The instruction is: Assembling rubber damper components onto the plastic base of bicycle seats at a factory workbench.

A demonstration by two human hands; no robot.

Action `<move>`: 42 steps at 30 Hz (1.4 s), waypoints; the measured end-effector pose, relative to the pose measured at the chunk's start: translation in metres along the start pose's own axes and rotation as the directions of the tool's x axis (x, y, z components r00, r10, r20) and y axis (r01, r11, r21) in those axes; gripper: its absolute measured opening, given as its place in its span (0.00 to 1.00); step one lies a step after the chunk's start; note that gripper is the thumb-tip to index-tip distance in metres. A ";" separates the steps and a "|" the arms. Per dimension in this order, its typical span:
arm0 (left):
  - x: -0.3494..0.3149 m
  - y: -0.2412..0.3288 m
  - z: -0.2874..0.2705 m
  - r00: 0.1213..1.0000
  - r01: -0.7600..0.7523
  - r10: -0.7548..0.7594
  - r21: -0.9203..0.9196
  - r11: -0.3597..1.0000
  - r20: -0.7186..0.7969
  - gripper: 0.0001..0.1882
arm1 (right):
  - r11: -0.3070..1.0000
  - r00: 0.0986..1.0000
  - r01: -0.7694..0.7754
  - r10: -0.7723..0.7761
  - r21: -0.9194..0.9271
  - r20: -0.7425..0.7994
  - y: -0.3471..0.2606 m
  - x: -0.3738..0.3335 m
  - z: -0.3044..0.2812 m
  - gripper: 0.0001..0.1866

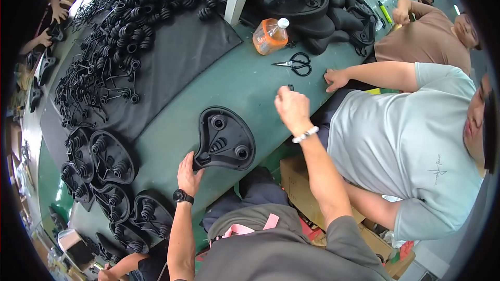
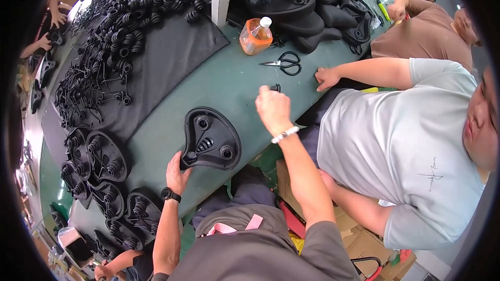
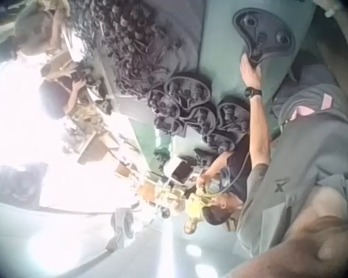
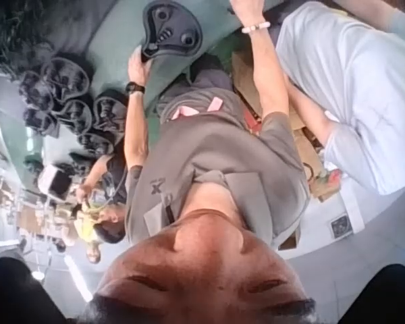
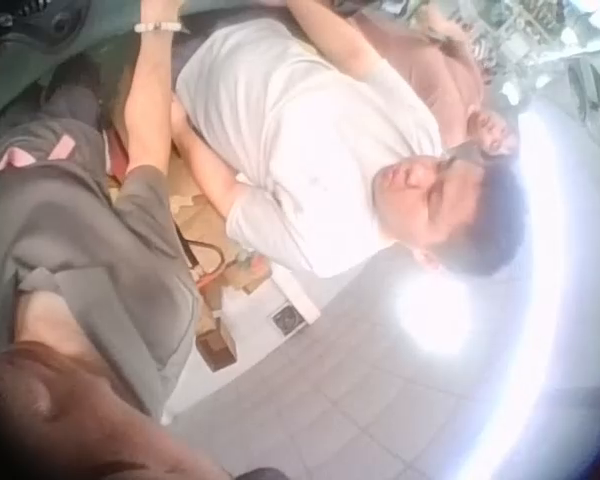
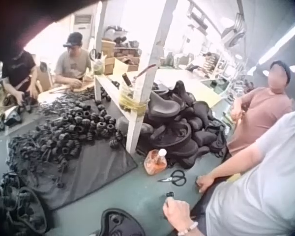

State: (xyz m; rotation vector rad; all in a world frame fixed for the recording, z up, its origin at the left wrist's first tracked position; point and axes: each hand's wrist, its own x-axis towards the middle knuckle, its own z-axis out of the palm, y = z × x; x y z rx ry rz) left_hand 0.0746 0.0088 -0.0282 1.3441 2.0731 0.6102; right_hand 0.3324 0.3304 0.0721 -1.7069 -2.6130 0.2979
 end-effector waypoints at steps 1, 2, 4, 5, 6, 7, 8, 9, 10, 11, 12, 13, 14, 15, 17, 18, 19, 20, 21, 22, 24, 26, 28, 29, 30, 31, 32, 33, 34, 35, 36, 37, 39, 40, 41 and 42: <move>0.001 0.000 0.000 1.000 -0.002 0.002 0.006 1.000 0.006 0.41 | 0.999 0.998 0.038 -0.036 -0.024 0.060 -0.008 0.003 0.016 0.12; 0.000 0.001 0.001 1.000 0.000 0.000 0.002 1.000 0.005 0.41 | 0.994 0.991 0.093 -0.098 0.058 0.091 -0.011 0.000 0.036 0.14; 0.000 0.001 0.000 1.000 0.012 -0.012 -0.013 1.000 0.008 0.41 | 0.976 0.945 0.023 -0.091 0.215 0.313 -0.025 -0.003 0.049 0.24; 0.000 0.000 -0.001 1.000 0.019 -0.019 -0.014 1.000 0.004 0.41 | 0.976 0.944 0.030 -0.099 0.216 0.316 -0.026 -0.010 0.052 0.24; 0.000 0.000 -0.001 0.999 0.032 -0.032 -0.023 0.999 0.010 0.40 | 0.976 0.976 0.073 -0.112 0.206 0.189 -0.021 -0.017 0.058 0.30; 0.000 0.000 -0.002 0.999 0.044 -0.043 -0.032 0.999 0.019 0.40 | 0.975 0.991 0.110 -0.123 0.192 0.058 -0.013 -0.025 0.062 0.35; -0.001 0.000 -0.003 0.998 0.057 -0.056 -0.034 0.998 0.014 0.40 | 0.987 0.983 0.096 -0.114 0.125 0.142 -0.004 -0.031 0.064 0.43; -0.001 0.000 -0.004 0.998 0.055 -0.054 -0.044 0.998 0.012 0.40 | 0.994 0.985 0.108 -0.111 0.033 0.132 0.002 -0.037 0.063 0.44; -0.002 0.001 -0.004 0.999 0.052 -0.052 -0.052 0.997 0.010 0.40 | 0.987 0.980 0.152 -0.144 -0.050 0.136 0.009 -0.042 0.066 0.44; -0.001 0.001 -0.004 0.998 0.064 -0.064 -0.055 0.996 0.006 0.40 | 0.972 0.974 0.195 -0.176 -0.132 0.141 0.020 -0.046 0.073 0.43; 0.001 0.002 -0.004 0.998 0.054 -0.053 -0.065 0.996 0.019 0.40 | 0.967 0.970 0.231 -0.221 -0.102 0.106 0.036 -0.046 0.089 0.42; 0.002 0.002 -0.004 0.999 0.043 -0.041 -0.075 0.996 0.032 0.40 | 0.961 0.962 0.268 -0.263 -0.073 0.069 0.051 -0.044 0.102 0.41; 0.001 -0.001 -0.003 0.999 0.041 -0.039 -0.057 0.998 0.030 0.40 | 0.965 0.963 0.262 -0.263 0.031 0.053 0.056 -0.041 0.105 0.35; -0.002 -0.003 -0.001 0.998 0.063 -0.062 -0.051 0.997 0.026 0.40 | 0.968 0.965 0.241 -0.246 0.066 0.095 0.052 -0.037 0.097 0.29; 0.000 -0.005 -0.005 0.998 0.049 -0.047 -0.046 0.998 0.052 0.41 | 0.977 0.982 0.181 -0.173 0.111 -0.079 0.038 -0.035 0.090 0.26; 0.001 -0.005 -0.005 0.997 0.064 -0.060 -0.071 0.995 0.055 0.42 | 0.971 0.972 0.211 -0.196 0.110 -0.127 0.019 -0.038 0.073 0.24; 0.002 -0.006 -0.005 0.996 0.086 -0.083 -0.062 0.994 0.046 0.42 | 0.965 0.960 0.239 -0.218 0.108 -0.174 0.000 -0.042 0.046 0.23; 0.004 -0.005 -0.005 0.997 0.065 -0.062 -0.084 0.994 0.042 0.42 | 0.925 0.923 0.367 -0.348 0.102 -0.163 -0.026 -0.048 0.020 0.21; 0.003 -0.004 -0.005 0.998 0.040 -0.035 -0.109 0.993 0.048 0.43 | 0.854 0.862 0.504 -0.492 0.125 -0.121 -0.049 -0.055 0.003 0.21; 0.004 -0.003 -0.006 0.998 0.037 -0.031 -0.131 0.991 0.051 0.43 | 0.806 0.814 0.579 -0.579 0.121 -0.034 -0.072 -0.063 -0.008 0.21; 0.003 -0.002 -0.005 0.998 0.037 -0.030 -0.124 0.992 0.057 0.43 | 0.711 0.708 0.693 -0.703 0.120 0.070 -0.105 -0.075 0.000 0.18; 0.004 -0.004 -0.003 0.999 0.021 -0.016 -0.126 0.992 0.045 0.43 | 0.638 0.631 0.764 -0.770 0.098 0.096 -0.123 -0.077 0.028 0.15; 0.003 -0.006 -0.002 0.999 0.021 -0.015 -0.124 0.992 0.050 0.43 | 0.608 0.600 0.789 -0.793 0.084 0.107 -0.134 -0.079 0.053 0.14; 0.005 -0.006 0.000 0.999 0.017 -0.011 -0.129 0.991 0.044 0.43 | 0.587 0.583 0.808 -0.808 0.045 0.084 -0.135 -0.080 0.064 0.13; 0.005 -0.005 -0.001 0.999 0.019 -0.013 -0.127 0.992 0.050 0.43 | 0.562 0.560 0.827 -0.826 0.010 0.062 -0.140 -0.080 0.068 0.13; 0.006 -0.005 0.000 0.999 0.014 -0.009 -0.138 0.990 0.040 0.43 | 0.565 0.563 0.825 -0.824 0.015 0.063 -0.142 -0.081 0.070 0.13; 0.006 -0.005 -0.001 1.000 0.009 -0.005 -0.149 0.989 0.029 0.44 | 0.560 0.557 0.829 -0.827 0.012 0.077 -0.144 -0.082 0.070 0.13; 0.006 -0.004 -0.001 0.999 0.011 -0.006 -0.151 0.989 0.035 0.44 | 0.553 0.550 0.833 -0.830 0.008 0.093 -0.144 -0.083 0.070 0.14; 0.006 -0.002 -0.002 0.999 0.018 -0.013 -0.141 0.990 0.035 0.43 | 0.557 0.553 0.831 -0.827 0.011 0.097 -0.143 -0.083 0.071 0.14; 0.006 -0.001 -0.003 0.999 0.023 -0.019 -0.131 0.991 0.034 0.43 | 0.538 0.534 0.842 -0.842 0.045 0.079 -0.143 -0.083 0.072 0.14; 0.006 0.000 -0.004 0.999 0.023 -0.017 -0.132 0.991 0.040 0.43 | 0.518 0.515 0.852 -0.855 0.077 0.058 -0.142 -0.081 0.073 0.14; 0.006 0.000 -0.006 0.999 0.029 -0.023 -0.129 0.991 0.049 0.43 | 0.524 0.520 0.848 -0.852 0.079 0.061 -0.143 -0.080 0.074 0.14; 0.006 0.000 -0.006 0.997 0.032 -0.024 -0.125 0.992 0.067 0.43 | 0.502 0.511 0.851 -0.860 0.151 -0.020 -0.147 -0.079 0.077 0.15; 0.006 0.001 -0.006 0.998 0.027 -0.020 -0.114 0.993 0.058 0.43 | 0.500 0.509 0.855 -0.860 0.134 -0.035 -0.149 -0.081 0.083 0.14; 0.007 0.001 -0.006 0.999 0.021 -0.016 -0.104 0.994 0.050 0.43 | 0.510 0.519 0.849 -0.854 0.136 -0.035 -0.148 -0.081 0.084 0.14; 0.007 0.001 -0.005 0.998 0.018 -0.012 -0.100 0.995 0.057 0.43 | 0.516 0.522 0.844 -0.853 0.146 -0.002 -0.148 -0.079 0.084 0.15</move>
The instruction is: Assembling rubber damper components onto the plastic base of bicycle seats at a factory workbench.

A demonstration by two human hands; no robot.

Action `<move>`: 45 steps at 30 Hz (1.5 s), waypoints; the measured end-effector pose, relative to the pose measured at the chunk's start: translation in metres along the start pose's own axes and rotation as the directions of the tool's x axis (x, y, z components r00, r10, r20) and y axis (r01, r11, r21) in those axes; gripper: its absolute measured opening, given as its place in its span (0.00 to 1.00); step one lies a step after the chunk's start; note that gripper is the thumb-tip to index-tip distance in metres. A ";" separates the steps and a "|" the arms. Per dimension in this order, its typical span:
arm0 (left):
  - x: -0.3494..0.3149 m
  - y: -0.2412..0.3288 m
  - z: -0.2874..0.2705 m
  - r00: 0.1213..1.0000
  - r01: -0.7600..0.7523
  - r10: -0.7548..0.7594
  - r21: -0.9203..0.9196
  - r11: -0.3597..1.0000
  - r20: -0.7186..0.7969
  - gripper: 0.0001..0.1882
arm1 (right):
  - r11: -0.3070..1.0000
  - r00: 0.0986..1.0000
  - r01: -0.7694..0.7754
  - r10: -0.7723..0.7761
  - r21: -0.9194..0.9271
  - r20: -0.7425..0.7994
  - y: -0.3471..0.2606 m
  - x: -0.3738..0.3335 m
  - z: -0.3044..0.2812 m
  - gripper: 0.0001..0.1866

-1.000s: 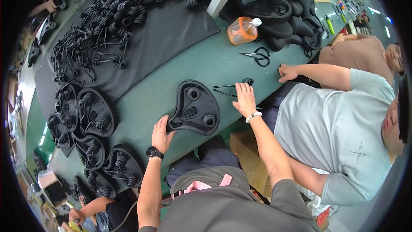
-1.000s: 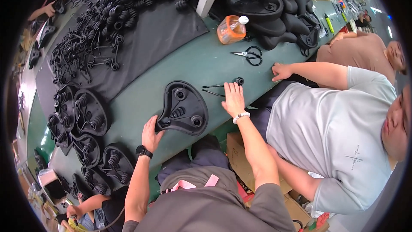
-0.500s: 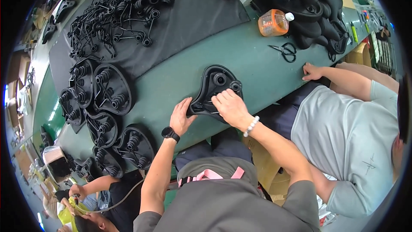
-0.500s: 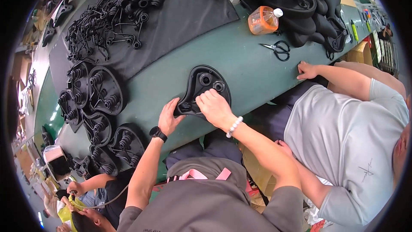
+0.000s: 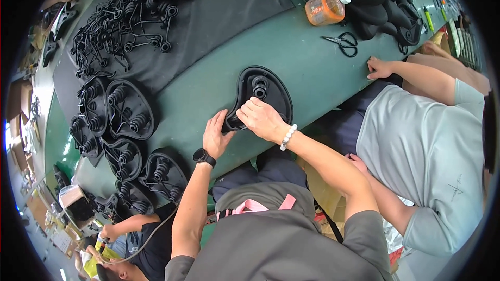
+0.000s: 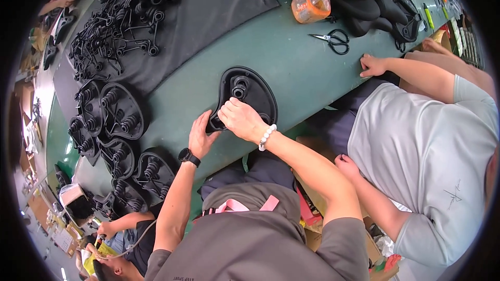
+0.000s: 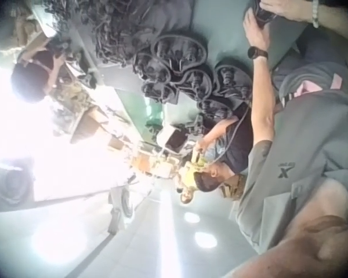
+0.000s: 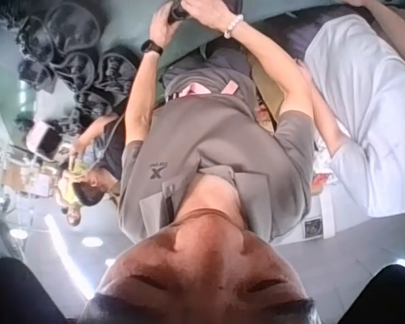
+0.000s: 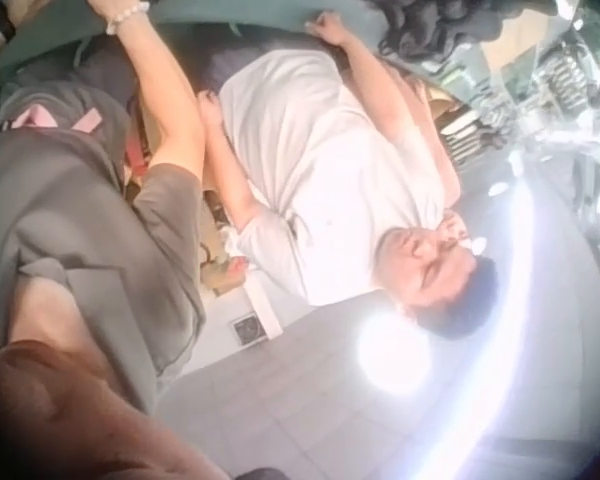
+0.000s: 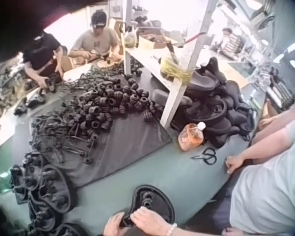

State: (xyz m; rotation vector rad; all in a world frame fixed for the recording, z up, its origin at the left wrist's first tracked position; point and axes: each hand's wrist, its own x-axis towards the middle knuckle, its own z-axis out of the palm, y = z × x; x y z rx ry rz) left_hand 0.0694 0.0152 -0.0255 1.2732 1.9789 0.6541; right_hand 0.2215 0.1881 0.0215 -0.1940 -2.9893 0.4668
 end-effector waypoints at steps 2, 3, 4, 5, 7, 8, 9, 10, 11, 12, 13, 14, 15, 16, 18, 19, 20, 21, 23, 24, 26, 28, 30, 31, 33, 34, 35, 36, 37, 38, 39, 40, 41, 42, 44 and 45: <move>0.002 0.000 0.002 1.000 0.001 -0.001 -0.008 1.000 -0.013 0.42 | 1.000 0.999 -0.019 0.019 0.011 0.028 0.000 -0.001 -0.001 0.16; 0.003 -0.002 0.002 1.000 -0.006 0.006 -0.004 1.000 -0.005 0.42 | 1.000 1.000 -0.015 0.015 -0.009 0.003 -0.002 0.000 -0.004 0.18; 0.004 -0.003 0.002 0.999 0.010 -0.010 -0.004 1.000 0.037 0.44 | 0.999 1.000 -0.011 0.011 -0.030 -0.021 -0.003 0.000 -0.009 0.20; 0.005 -0.004 0.002 0.996 0.027 -0.026 -0.002 1.000 0.080 0.46 | 0.999 0.999 -0.023 0.023 -0.032 -0.026 -0.008 -0.004 -0.017 0.20; 0.003 -0.004 -0.003 0.998 0.016 -0.017 0.004 1.000 0.060 0.49 | 0.961 0.973 -0.198 0.216 0.195 -0.079 -0.026 -0.006 -0.057 0.25; 0.004 -0.002 -0.005 0.999 0.008 -0.008 0.005 1.000 0.037 0.52 | 0.911 0.923 -0.305 0.355 0.279 -0.151 -0.030 -0.021 -0.057 0.29; 0.008 0.006 -0.011 0.997 0.069 -0.066 -0.065 0.996 0.052 0.56 | 0.851 0.847 -0.404 0.487 0.335 -0.215 -0.030 -0.040 -0.057 0.31; 0.014 0.012 -0.014 0.995 0.101 -0.102 -0.168 0.981 0.001 0.55 | 0.732 0.727 -0.519 0.649 0.442 -0.222 -0.033 -0.058 -0.052 0.32; 0.021 0.020 -0.016 0.988 0.128 -0.145 -0.273 0.953 -0.045 0.54 | 0.585 0.582 -0.602 0.787 0.544 -0.204 -0.037 -0.074 -0.044 0.34; 0.033 0.034 -0.018 0.990 0.122 -0.137 -0.272 0.955 -0.035 0.54 | 0.473 0.480 -0.660 0.863 0.583 -0.156 -0.039 -0.091 -0.032 0.36; 0.048 0.055 -0.021 0.994 0.057 -0.075 -0.214 0.975 -0.076 0.52 | 0.351 0.372 -0.703 0.923 0.619 -0.102 -0.042 -0.106 -0.016 0.39; 0.064 0.072 -0.020 0.993 -0.008 -0.009 -0.152 0.988 -0.114 0.51 | 0.218 0.323 -0.685 0.946 0.695 0.021 -0.044 -0.119 -0.002 0.43; 0.077 0.085 -0.019 0.994 -0.009 -0.006 -0.142 0.990 -0.106 0.51 | 0.209 0.314 -0.681 0.949 0.702 0.023 -0.045 -0.122 0.006 0.43; 0.089 0.097 -0.015 0.991 -0.083 0.078 -0.046 0.996 -0.106 0.48 | 0.162 0.311 -0.671 0.947 0.723 0.077 -0.048 -0.123 0.013 0.43; 0.110 0.109 -0.004 0.986 -0.145 0.151 0.076 0.986 -0.074 0.45 | 0.064 0.299 -0.624 0.940 0.779 0.163 -0.053 -0.123 0.024 0.46; 0.118 0.111 0.000 0.989 -0.136 0.141 0.105 0.985 -0.051 0.43 | 0.050 0.287 -0.620 0.943 0.783 0.168 -0.055 -0.120 0.026 0.46; 0.122 0.109 0.003 0.992 -0.119 0.123 0.107 0.987 -0.030 0.41 | 0.044 0.289 -0.612 0.942 0.789 0.171 -0.057 -0.117 0.027 0.46; 0.125 0.106 0.004 0.992 -0.123 0.126 0.115 0.986 -0.016 0.41 | 0.038 0.291 -0.604 0.941 0.796 0.175 -0.057 -0.116 0.027 0.47; 0.129 0.097 0.002 0.992 -0.128 0.127 0.127 0.984 0.015 0.38 | -0.012 0.283 -0.573 0.936 0.819 0.211 -0.054 -0.117 0.025 0.48; 0.132 0.098 0.000 0.990 -0.139 0.135 0.122 0.983 0.036 0.37 | -0.008 0.281 -0.556 0.939 0.831 0.198 -0.054 -0.116 0.026 0.47; 0.135 0.102 -0.005 0.990 -0.123 0.115 0.102 0.987 0.087 0.37 | -0.015 0.270 -0.536 0.944 0.844 0.189 -0.055 -0.116 0.030 0.47; 0.138 0.102 -0.008 0.989 -0.086 0.078 0.064 0.994 0.127 0.37 | -0.007 0.268 -0.537 0.947 0.843 0.179 -0.056 -0.115 0.034 0.46; 0.141 0.102 -0.006 0.987 -0.091 0.078 0.085 0.992 0.138 0.37 | -0.010 0.258 -0.528 0.951 0.849 0.172 -0.054 -0.114 0.031 0.46; 0.142 0.102 -0.006 0.986 -0.094 0.080 0.099 0.991 0.143 0.37 | -0.005 0.253 -0.523 0.954 0.852 0.161 -0.055 -0.114 0.030 0.46; 0.141 0.106 -0.003 0.989 -0.082 0.070 0.092 0.992 0.130 0.37 | 0.006 0.242 -0.517 0.960 0.856 0.140 -0.058 -0.111 0.035 0.44; 0.141 0.108 -0.002 0.992 -0.067 0.058 0.081 0.994 0.112 0.37 | 0.021 0.236 -0.513 0.965 0.858 0.118 -0.058 -0.110 0.037 0.43; 0.141 0.107 -0.001 0.991 -0.071 0.061 0.080 0.994 0.115 0.37 | 0.021 0.232 -0.514 0.966 0.858 0.116 -0.059 -0.110 0.038 0.43; 0.140 0.105 0.000 0.992 -0.067 0.056 0.098 0.993 0.108 0.36 | 0.017 0.221 -0.511 0.969 0.859 0.113 -0.060 -0.109 0.039 0.41; 0.140 0.104 0.000 0.993 -0.063 0.051 0.116 0.991 0.102 0.36 | 0.013 0.211 -0.509 0.971 0.861 0.111 -0.061 -0.109 0.039 0.40; 0.141 0.102 0.000 0.993 -0.067 0.055 0.115 0.991 0.103 0.36 | 0.024 0.207 -0.496 0.974 0.868 0.092 -0.060 -0.108 0.040 0.39; 0.141 0.102 0.000 0.991 -0.062 0.045 0.142 0.988 0.122 0.36 | 0.023 0.204 -0.497 0.975 0.868 0.091 -0.060 -0.108 0.041 0.39; 0.142 0.103 -0.001 0.989 -0.058 0.034 0.169 0.984 0.141 0.36 | 0.015 0.202 -0.507 0.974 0.862 0.102 -0.059 -0.108 0.041 0.39; 0.143 0.103 -0.001 0.989 -0.060 0.035 0.168 0.984 0.143 0.36 | 0.006 0.199 -0.518 0.973 0.855 0.114 -0.059 -0.108 0.041 0.39; 0.145 0.104 0.000 0.988 -0.044 0.012 0.207 0.977 0.154 0.36 | 0.006 0.199 -0.518 0.973 0.855 0.114 -0.059 -0.108 0.042 0.39; 0.147 0.104 0.003 0.986 -0.028 -0.013 0.246 0.969 0.164 0.36 | -0.002 0.185 -0.491 0.977 0.871 0.107 -0.060 -0.106 0.043 0.38; 0.147 0.103 0.004 0.987 -0.018 -0.017 0.213 0.977 0.157 0.38 | -0.004 0.186 -0.490 0.977 0.872 0.109 -0.059 -0.107 0.044 0.38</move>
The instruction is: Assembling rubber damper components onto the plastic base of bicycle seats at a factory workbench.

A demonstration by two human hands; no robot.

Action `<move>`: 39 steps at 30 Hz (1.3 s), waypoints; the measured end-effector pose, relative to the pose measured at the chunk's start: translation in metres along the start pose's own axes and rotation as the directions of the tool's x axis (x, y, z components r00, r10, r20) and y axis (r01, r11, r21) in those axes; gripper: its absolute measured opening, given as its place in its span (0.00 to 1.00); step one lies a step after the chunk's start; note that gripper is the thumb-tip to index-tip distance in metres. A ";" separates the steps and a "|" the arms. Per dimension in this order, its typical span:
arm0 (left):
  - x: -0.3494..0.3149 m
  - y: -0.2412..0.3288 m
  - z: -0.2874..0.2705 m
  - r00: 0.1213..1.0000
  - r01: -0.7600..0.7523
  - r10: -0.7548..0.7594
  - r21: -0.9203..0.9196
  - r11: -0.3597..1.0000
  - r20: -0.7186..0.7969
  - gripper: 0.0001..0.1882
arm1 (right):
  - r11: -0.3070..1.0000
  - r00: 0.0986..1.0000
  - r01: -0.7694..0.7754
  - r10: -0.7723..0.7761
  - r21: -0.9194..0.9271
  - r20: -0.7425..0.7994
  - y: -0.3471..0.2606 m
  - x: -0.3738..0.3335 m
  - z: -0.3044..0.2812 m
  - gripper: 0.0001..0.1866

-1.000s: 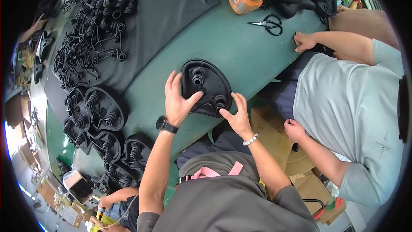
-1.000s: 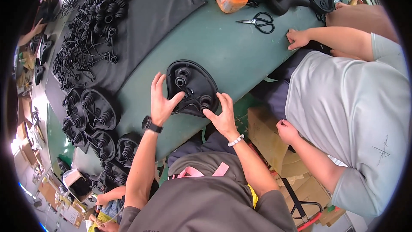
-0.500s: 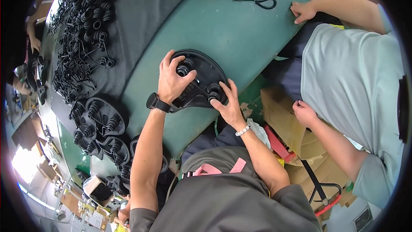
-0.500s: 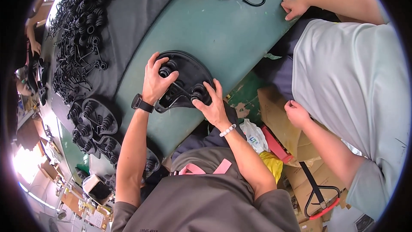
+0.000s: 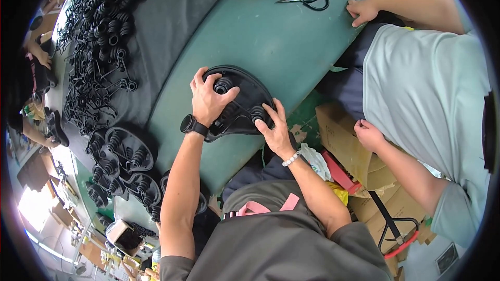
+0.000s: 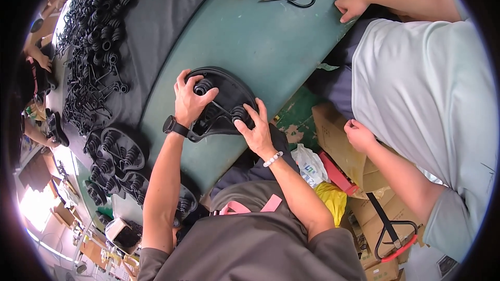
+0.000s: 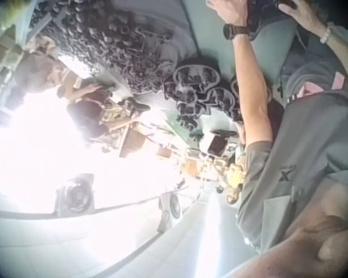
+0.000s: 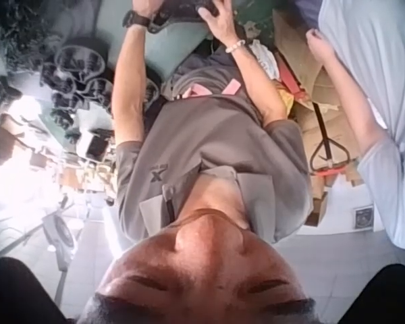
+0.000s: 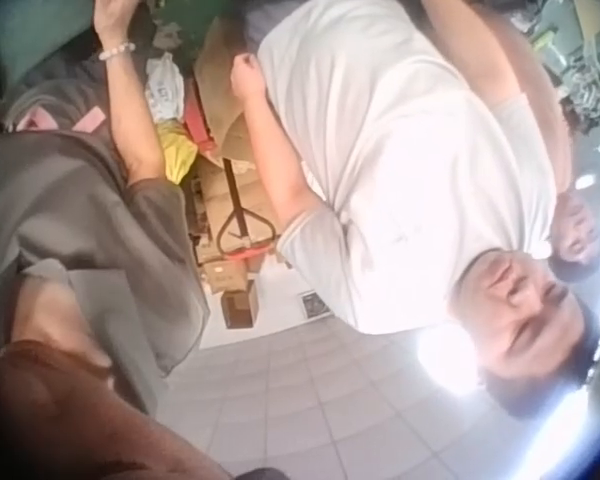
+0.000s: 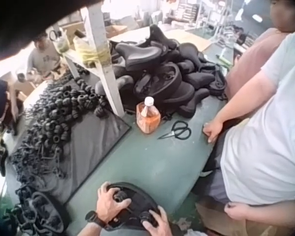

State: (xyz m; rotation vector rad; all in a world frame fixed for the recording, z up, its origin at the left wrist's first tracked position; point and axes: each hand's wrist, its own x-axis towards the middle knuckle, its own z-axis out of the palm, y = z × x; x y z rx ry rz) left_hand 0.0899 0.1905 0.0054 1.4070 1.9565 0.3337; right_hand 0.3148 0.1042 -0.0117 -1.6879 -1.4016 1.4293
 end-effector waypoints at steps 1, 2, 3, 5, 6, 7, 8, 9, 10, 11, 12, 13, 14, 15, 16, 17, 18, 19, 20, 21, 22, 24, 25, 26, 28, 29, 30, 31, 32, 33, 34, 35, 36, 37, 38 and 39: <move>0.000 -0.001 0.002 1.000 0.005 -0.005 -0.035 0.999 -0.006 0.41 | 1.000 1.000 0.004 -0.004 -0.006 -0.002 0.002 0.001 -0.002 0.37; 0.000 -0.002 0.004 1.000 0.007 -0.007 -0.033 0.999 -0.005 0.41 | 1.000 1.000 0.009 -0.009 -0.012 -0.004 0.003 0.002 -0.003 0.36; 0.000 -0.004 0.006 0.998 -0.003 -0.002 -0.076 0.997 -0.061 0.45 | 1.000 1.000 0.008 -0.008 -0.010 -0.003 0.004 0.002 -0.003 0.36; 0.000 -0.007 0.009 0.993 -0.015 0.001 -0.116 0.993 -0.117 0.49 | 1.000 0.999 -0.012 0.013 -0.025 0.035 0.004 0.003 -0.004 0.45; 0.001 -0.008 0.009 0.993 -0.034 0.022 -0.105 0.994 -0.115 0.52 | 1.000 0.999 -0.012 0.012 -0.022 0.033 0.004 0.003 -0.001 0.45; 0.002 -0.008 0.008 0.993 -0.054 0.043 -0.093 0.994 -0.114 0.56 | 0.995 0.997 -0.072 0.074 0.069 -0.035 0.005 0.001 0.004 0.50; 0.001 -0.007 0.008 0.992 -0.057 0.047 -0.091 0.994 -0.115 0.56 | 0.979 0.985 -0.124 0.141 0.164 -0.096 0.007 0.001 0.007 0.56; -0.002 -0.003 0.009 0.994 0.011 -0.024 -0.116 0.993 -0.110 0.55 | 0.976 0.988 -0.136 0.147 0.171 -0.053 0.009 0.003 0.007 0.65; -0.004 0.001 0.010 0.990 0.080 -0.095 -0.142 0.987 -0.102 0.55 | 0.975 0.987 -0.141 0.152 0.172 -0.053 0.010 0.005 0.006 0.65; -0.004 0.005 0.009 0.987 0.118 -0.135 -0.178 0.977 -0.085 0.51 | 0.977 0.985 -0.169 0.172 0.126 -0.013 0.011 0.006 0.004 0.64; -0.006 0.008 0.009 0.988 0.116 -0.132 -0.176 0.978 -0.084 0.51 | 0.978 0.981 -0.191 0.190 0.081 0.023 0.008 0.007 0.001 0.63; -0.007 0.010 0.011 0.983 0.127 -0.148 -0.174 0.977 -0.109 0.48 | 0.978 0.981 -0.192 0.191 0.084 0.021 0.007 0.008 -0.001 0.63; -0.008 0.011 0.011 0.978 0.139 -0.163 -0.173 0.975 -0.134 0.44 | 0.980 0.982 -0.189 0.186 0.064 0.044 0.006 0.009 -0.002 0.63; -0.009 0.011 0.011 0.978 0.135 -0.158 -0.172 0.976 -0.132 0.44 | 0.982 0.981 -0.184 0.181 0.043 0.065 0.005 0.010 -0.004 0.63; -0.011 0.010 0.010 0.981 0.127 -0.132 -0.044 0.991 -0.139 0.39 | 0.982 0.982 -0.184 0.181 0.044 0.061 0.007 0.010 -0.003 0.63; -0.012 0.009 0.011 0.984 0.118 -0.105 0.086 0.989 -0.143 0.35 | 0.981 0.983 -0.179 0.175 0.068 0.063 0.009 0.008 -0.001 0.63; -0.010 0.012 0.010 0.984 0.118 -0.104 0.086 0.989 -0.144 0.35 | 0.980 0.983 -0.174 0.169 0.091 0.068 0.008 0.008 0.000 0.63; -0.007 0.015 0.009 0.979 0.162 -0.152 0.065 0.985 -0.133 0.34 | 0.980 0.983 -0.174 0.168 0.091 0.068 0.008 0.008 0.001 0.63; -0.006 0.017 0.008 0.972 0.207 -0.200 0.045 0.977 -0.120 0.32 | 0.980 0.983 -0.182 0.178 0.082 0.056 0.007 0.008 0.001 0.62; -0.004 0.020 0.010 0.967 0.223 -0.219 0.020 0.975 -0.128 0.33 | 0.979 0.981 -0.190 0.187 0.073 0.042 0.006 0.008 0.002 0.62; -0.005 0.021 0.009 0.967 0.224 -0.219 0.023 0.974 -0.128 0.33 | 0.979 0.981 -0.191 0.188 0.076 0.043 0.007 0.009 0.002 0.62; -0.006 0.025 0.005 0.969 0.222 -0.219 0.013 0.975 -0.119 0.32 | 0.983 0.984 -0.173 0.171 0.056 0.044 0.008 0.011 0.002 0.61; -0.005 0.025 0.006 0.968 0.224 -0.220 0.015 0.975 -0.120 0.32 | 0.983 0.984 -0.174 0.171 0.058 0.047 0.009 0.012 0.001 0.61; -0.005 0.025 0.007 0.968 0.220 -0.217 0.006 0.976 -0.122 0.31 | 0.984 0.985 -0.168 0.165 0.066 0.048 0.009 0.012 0.000 0.61; -0.006 0.024 0.010 0.969 0.216 -0.215 -0.001 0.976 -0.123 0.30 | 0.984 0.986 -0.163 0.160 0.074 0.050 0.010 0.011 0.000 0.61; -0.007 0.023 0.011 0.967 0.216 -0.215 -0.009 0.976 -0.137 0.29 | 0.983 0.985 -0.169 0.165 0.073 0.050 0.009 0.010 0.000 0.61; -0.008 0.022 0.012 0.965 0.216 -0.216 -0.017 0.976 -0.152 0.28 | 0.982 0.984 -0.172 0.169 0.071 0.051 0.009 0.010 0.000 0.62; -0.008 0.023 0.013 0.964 0.216 -0.216 -0.016 0.976 -0.154 0.28 | 0.983 0.985 -0.171 0.167 0.072 0.052 0.010 0.011 0.000 0.62; -0.008 0.024 0.014 0.958 0.234 -0.233 -0.017 0.972 -0.168 0.30 | 0.983 0.985 -0.168 0.164 0.073 0.048 0.010 0.012 0.001 0.62; -0.008 0.025 0.015 0.950 0.253 -0.252 -0.017 0.967 -0.183 0.31 | 0.984 0.986 -0.164 0.161 0.074 0.045 0.010 0.012 0.002 0.62; -0.008 0.025 0.015 0.949 0.254 -0.253 -0.018 0.967 -0.188 0.31 | 0.984 0.986 -0.160 0.157 0.074 0.048 0.009 0.012 0.002 0.62; -0.007 0.024 0.017 0.947 0.256 -0.254 -0.017 0.967 -0.197 0.32 | 0.984 0.986 -0.163 0.160 0.078 0.035 0.008 0.013 0.002 0.62; -0.004 0.023 0.017 0.945 0.256 -0.254 -0.017 0.967 -0.207 0.33 | 0.983 0.987 -0.162 0.161 0.081 0.022 0.005 0.014 0.002 0.62; -0.003 0.022 0.018 0.951 0.236 -0.231 0.000 0.972 -0.203 0.38 | 0.985 0.988 -0.152 0.150 0.081 0.024 0.006 0.015 0.001 0.62; -0.004 0.020 0.017 0.950 0.234 -0.229 -0.003 0.972 -0.214 0.38 | 0.981 0.987 -0.159 0.157 0.110 0.031 0.010 0.015 0.001 0.62; -0.006 0.021 0.013 0.956 0.221 -0.223 -0.033 0.975 -0.191 0.42 | 0.976 0.986 -0.166 0.162 0.138 0.037 0.012 0.016 0.001 0.61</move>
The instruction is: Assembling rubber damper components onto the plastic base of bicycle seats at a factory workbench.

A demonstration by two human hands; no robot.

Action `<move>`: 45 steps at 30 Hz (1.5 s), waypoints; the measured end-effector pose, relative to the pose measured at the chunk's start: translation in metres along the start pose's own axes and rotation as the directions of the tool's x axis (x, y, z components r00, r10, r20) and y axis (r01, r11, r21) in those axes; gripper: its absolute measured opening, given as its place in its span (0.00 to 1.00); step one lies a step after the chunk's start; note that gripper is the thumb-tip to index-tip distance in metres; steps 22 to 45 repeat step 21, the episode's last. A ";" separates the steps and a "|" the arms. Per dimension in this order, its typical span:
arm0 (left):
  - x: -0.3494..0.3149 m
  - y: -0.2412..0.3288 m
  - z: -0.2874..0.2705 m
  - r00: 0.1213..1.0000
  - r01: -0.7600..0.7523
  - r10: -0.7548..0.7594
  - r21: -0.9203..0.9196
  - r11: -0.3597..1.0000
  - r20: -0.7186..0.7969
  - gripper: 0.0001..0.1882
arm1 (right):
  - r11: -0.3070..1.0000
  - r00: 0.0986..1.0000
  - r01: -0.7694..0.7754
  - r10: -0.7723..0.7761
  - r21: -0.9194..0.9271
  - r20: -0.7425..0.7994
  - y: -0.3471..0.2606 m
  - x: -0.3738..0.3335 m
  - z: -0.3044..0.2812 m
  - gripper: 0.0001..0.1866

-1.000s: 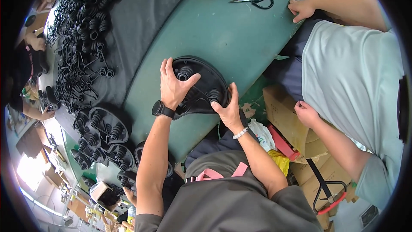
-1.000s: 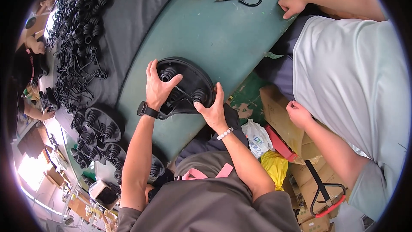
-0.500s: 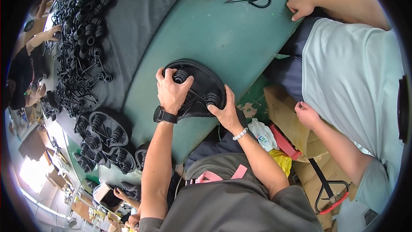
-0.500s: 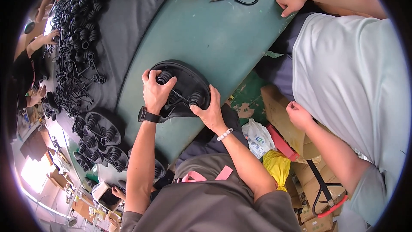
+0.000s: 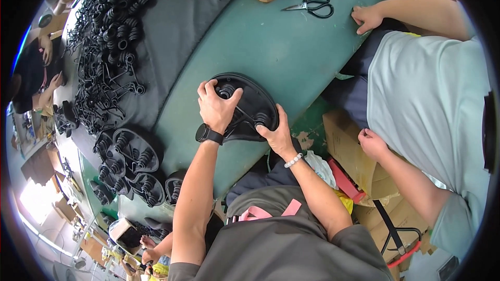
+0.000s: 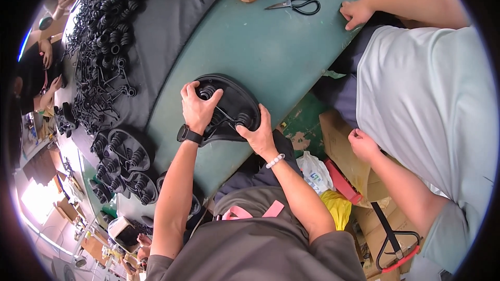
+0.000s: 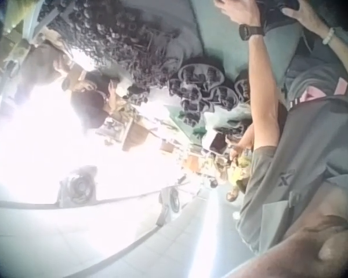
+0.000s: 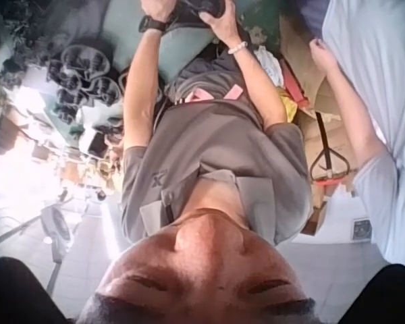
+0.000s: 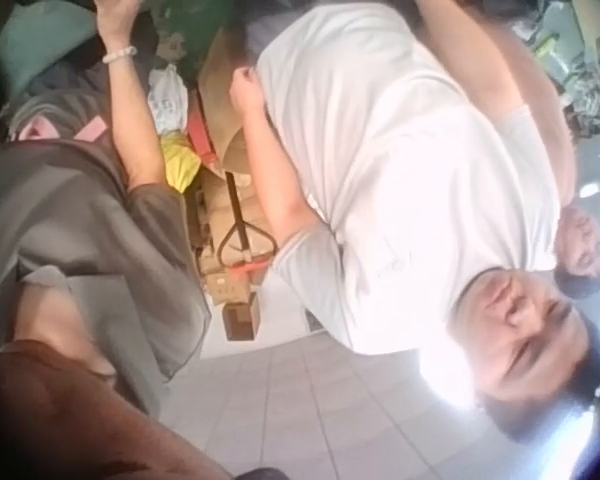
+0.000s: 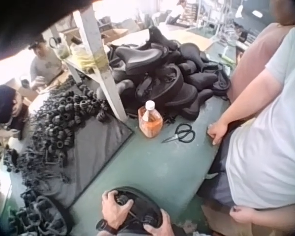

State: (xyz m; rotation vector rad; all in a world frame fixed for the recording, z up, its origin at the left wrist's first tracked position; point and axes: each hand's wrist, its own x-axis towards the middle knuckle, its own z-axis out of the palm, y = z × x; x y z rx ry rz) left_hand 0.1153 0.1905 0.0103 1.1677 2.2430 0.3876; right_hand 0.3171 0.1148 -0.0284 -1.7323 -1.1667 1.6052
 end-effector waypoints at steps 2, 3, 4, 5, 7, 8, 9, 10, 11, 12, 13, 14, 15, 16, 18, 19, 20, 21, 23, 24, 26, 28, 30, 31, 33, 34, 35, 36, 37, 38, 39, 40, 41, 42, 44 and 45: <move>0.000 -0.011 -0.002 0.998 -0.045 0.047 -0.050 0.998 0.032 0.57 | 1.000 1.000 0.016 -0.015 -0.019 0.007 0.003 0.001 -0.001 0.62; 0.000 -0.015 -0.002 0.999 -0.045 0.046 -0.052 0.998 0.019 0.57 | 0.999 1.000 0.015 -0.015 -0.037 0.014 0.005 0.000 -0.001 0.62; 0.000 -0.018 -0.001 0.999 -0.034 0.037 -0.137 0.990 0.023 0.60 | 0.999 0.999 0.026 -0.025 -0.037 0.021 0.007 0.000 0.000 0.62; 0.000 -0.022 0.000 0.999 -0.022 0.028 -0.220 0.975 0.027 0.63 | 0.999 0.999 0.029 -0.028 -0.022 0.019 0.009 0.000 0.000 0.62; -0.013 -0.046 0.005 0.991 -0.129 0.134 -0.306 0.943 -0.007 0.64 | 0.999 0.998 0.049 -0.049 -0.004 0.035 0.006 0.004 -0.002 0.62; -0.026 -0.069 0.015 0.996 -0.076 0.092 -0.467 0.881 0.013 0.65 | 0.999 0.998 0.046 -0.045 -0.016 0.048 0.004 0.003 -0.003 0.62; -0.043 -0.088 0.023 0.997 -0.018 0.060 -0.614 0.789 0.048 0.66 | 0.999 0.998 0.035 -0.033 -0.031 0.054 0.003 0.002 -0.005 0.62; -0.063 -0.102 0.019 0.995 -0.054 0.089 -0.500 0.864 0.046 0.67 | 0.998 0.999 0.029 -0.027 -0.058 0.047 0.001 0.002 -0.008 0.63; -0.080 -0.112 0.014 0.992 -0.092 0.117 -0.378 0.921 0.045 0.68 | 0.998 0.998 0.037 -0.034 -0.059 0.051 -0.001 0.005 -0.013 0.63; -0.094 -0.115 0.008 0.985 -0.128 0.152 -0.246 0.961 0.081 0.68 | 0.992 0.995 0.016 -0.004 -0.127 0.097 -0.003 0.009 -0.018 0.64; -0.106 -0.117 0.002 0.978 -0.161 0.174 -0.110 0.981 0.118 0.69 | 0.980 0.989 0.000 0.029 -0.198 0.146 -0.008 0.012 -0.023 0.64; -0.112 -0.123 0.004 0.967 -0.236 0.239 -0.041 0.971 0.085 0.68 | 0.968 0.984 0.027 0.018 -0.251 0.178 -0.013 0.015 -0.026 0.66; -0.107 -0.125 0.007 0.971 -0.229 0.232 -0.046 0.972 0.065 0.68 | 0.965 0.981 0.046 0.005 -0.258 0.192 -0.027 0.024 -0.025 0.66; -0.107 -0.127 0.009 0.973 -0.229 0.229 -0.007 0.973 0.040 0.68 | 0.940 0.972 0.124 -0.051 -0.318 0.229 -0.042 0.032 -0.025 0.66; -0.105 -0.125 0.013 0.979 -0.205 0.205 0.023 0.979 0.000 0.66 | 0.862 0.945 0.238 -0.098 -0.448 0.313 -0.066 0.055 -0.016 0.68; -0.103 -0.122 0.013 0.982 -0.188 0.188 0.014 0.982 -0.016 0.66 | 0.850 0.911 0.222 -0.007 -0.477 0.412 -0.092 0.063 -0.010 0.68; -0.102 -0.121 0.012 0.983 -0.184 0.183 0.033 0.982 0.019 0.67 | 0.826 0.889 0.225 0.043 -0.516 0.456 -0.097 0.074 -0.004 0.69; -0.100 -0.121 0.010 0.982 -0.183 0.181 0.052 0.982 0.049 0.67 | 0.799 0.865 0.235 0.088 -0.554 0.494 -0.102 0.084 0.003 0.70; -0.100 -0.121 0.010 0.982 -0.183 0.181 0.052 0.982 0.049 0.67 | 0.799 0.865 0.235 0.088 -0.554 0.494 -0.102 0.084 0.003 0.70; -0.100 -0.121 0.010 0.982 -0.183 0.181 0.052 0.982 0.049 0.67 | 0.799 0.865 0.235 0.088 -0.554 0.494 -0.102 0.084 0.003 0.70; -0.100 -0.121 0.010 0.982 -0.183 0.181 0.052 0.982 0.049 0.67 | 0.799 0.865 0.235 0.088 -0.554 0.494 -0.102 0.084 0.003 0.70; -0.100 -0.121 0.010 0.982 -0.183 0.181 0.052 0.982 0.049 0.67 | 0.799 0.865 0.235 0.088 -0.554 0.494 -0.102 0.084 0.003 0.70; -0.100 -0.121 0.010 0.982 -0.183 0.181 0.052 0.982 0.049 0.67 | 0.799 0.865 0.235 0.088 -0.554 0.494 -0.102 0.084 0.003 0.70; -0.100 -0.121 0.010 0.982 -0.183 0.181 0.052 0.982 0.049 0.67 | 0.799 0.865 0.235 0.088 -0.554 0.494 -0.102 0.084 0.003 0.70; -0.100 -0.121 0.010 0.982 -0.183 0.181 0.052 0.982 0.049 0.67 | 0.799 0.865 0.235 0.088 -0.554 0.494 -0.102 0.084 0.003 0.70; -0.100 -0.121 0.010 0.982 -0.183 0.181 0.052 0.982 0.049 0.67 | 0.799 0.865 0.235 0.088 -0.554 0.494 -0.102 0.084 0.003 0.70; -0.100 -0.121 0.010 0.982 -0.183 0.181 0.052 0.982 0.049 0.67 | 0.799 0.865 0.235 0.088 -0.554 0.494 -0.102 0.084 0.003 0.70; -0.100 -0.121 0.010 0.982 -0.183 0.181 0.052 0.982 0.049 0.67 | 0.799 0.865 0.235 0.088 -0.554 0.494 -0.102 0.084 0.003 0.70; -0.100 -0.121 0.010 0.982 -0.183 0.181 0.052 0.982 0.049 0.67 | 0.799 0.865 0.235 0.088 -0.554 0.494 -0.102 0.084 0.003 0.70; -0.100 -0.121 0.010 0.982 -0.183 0.181 0.052 0.982 0.049 0.67 | 0.799 0.865 0.235 0.088 -0.554 0.494 -0.102 0.084 0.003 0.70; -0.100 -0.121 0.010 0.982 -0.183 0.181 0.052 0.982 0.049 0.67 | 0.799 0.865 0.235 0.088 -0.554 0.494 -0.102 0.084 0.003 0.70; -0.100 -0.121 0.010 0.982 -0.183 0.181 0.052 0.982 0.049 0.67 | 0.799 0.865 0.235 0.088 -0.554 0.494 -0.102 0.084 0.003 0.70; -0.100 -0.121 0.010 0.982 -0.183 0.181 0.052 0.982 0.049 0.67 | 0.799 0.865 0.235 0.088 -0.554 0.494 -0.102 0.084 0.003 0.70; -0.100 -0.121 0.010 0.982 -0.183 0.181 0.052 0.982 0.049 0.67 | 0.799 0.865 0.235 0.088 -0.554 0.494 -0.102 0.084 0.003 0.70; -0.100 -0.121 0.010 0.982 -0.183 0.181 0.052 0.982 0.049 0.67 | 0.799 0.865 0.235 0.088 -0.554 0.494 -0.102 0.084 0.003 0.70; -0.100 -0.121 0.010 0.982 -0.183 0.181 0.052 0.982 0.049 0.67 | 0.799 0.865 0.235 0.088 -0.554 0.494 -0.102 0.084 0.003 0.70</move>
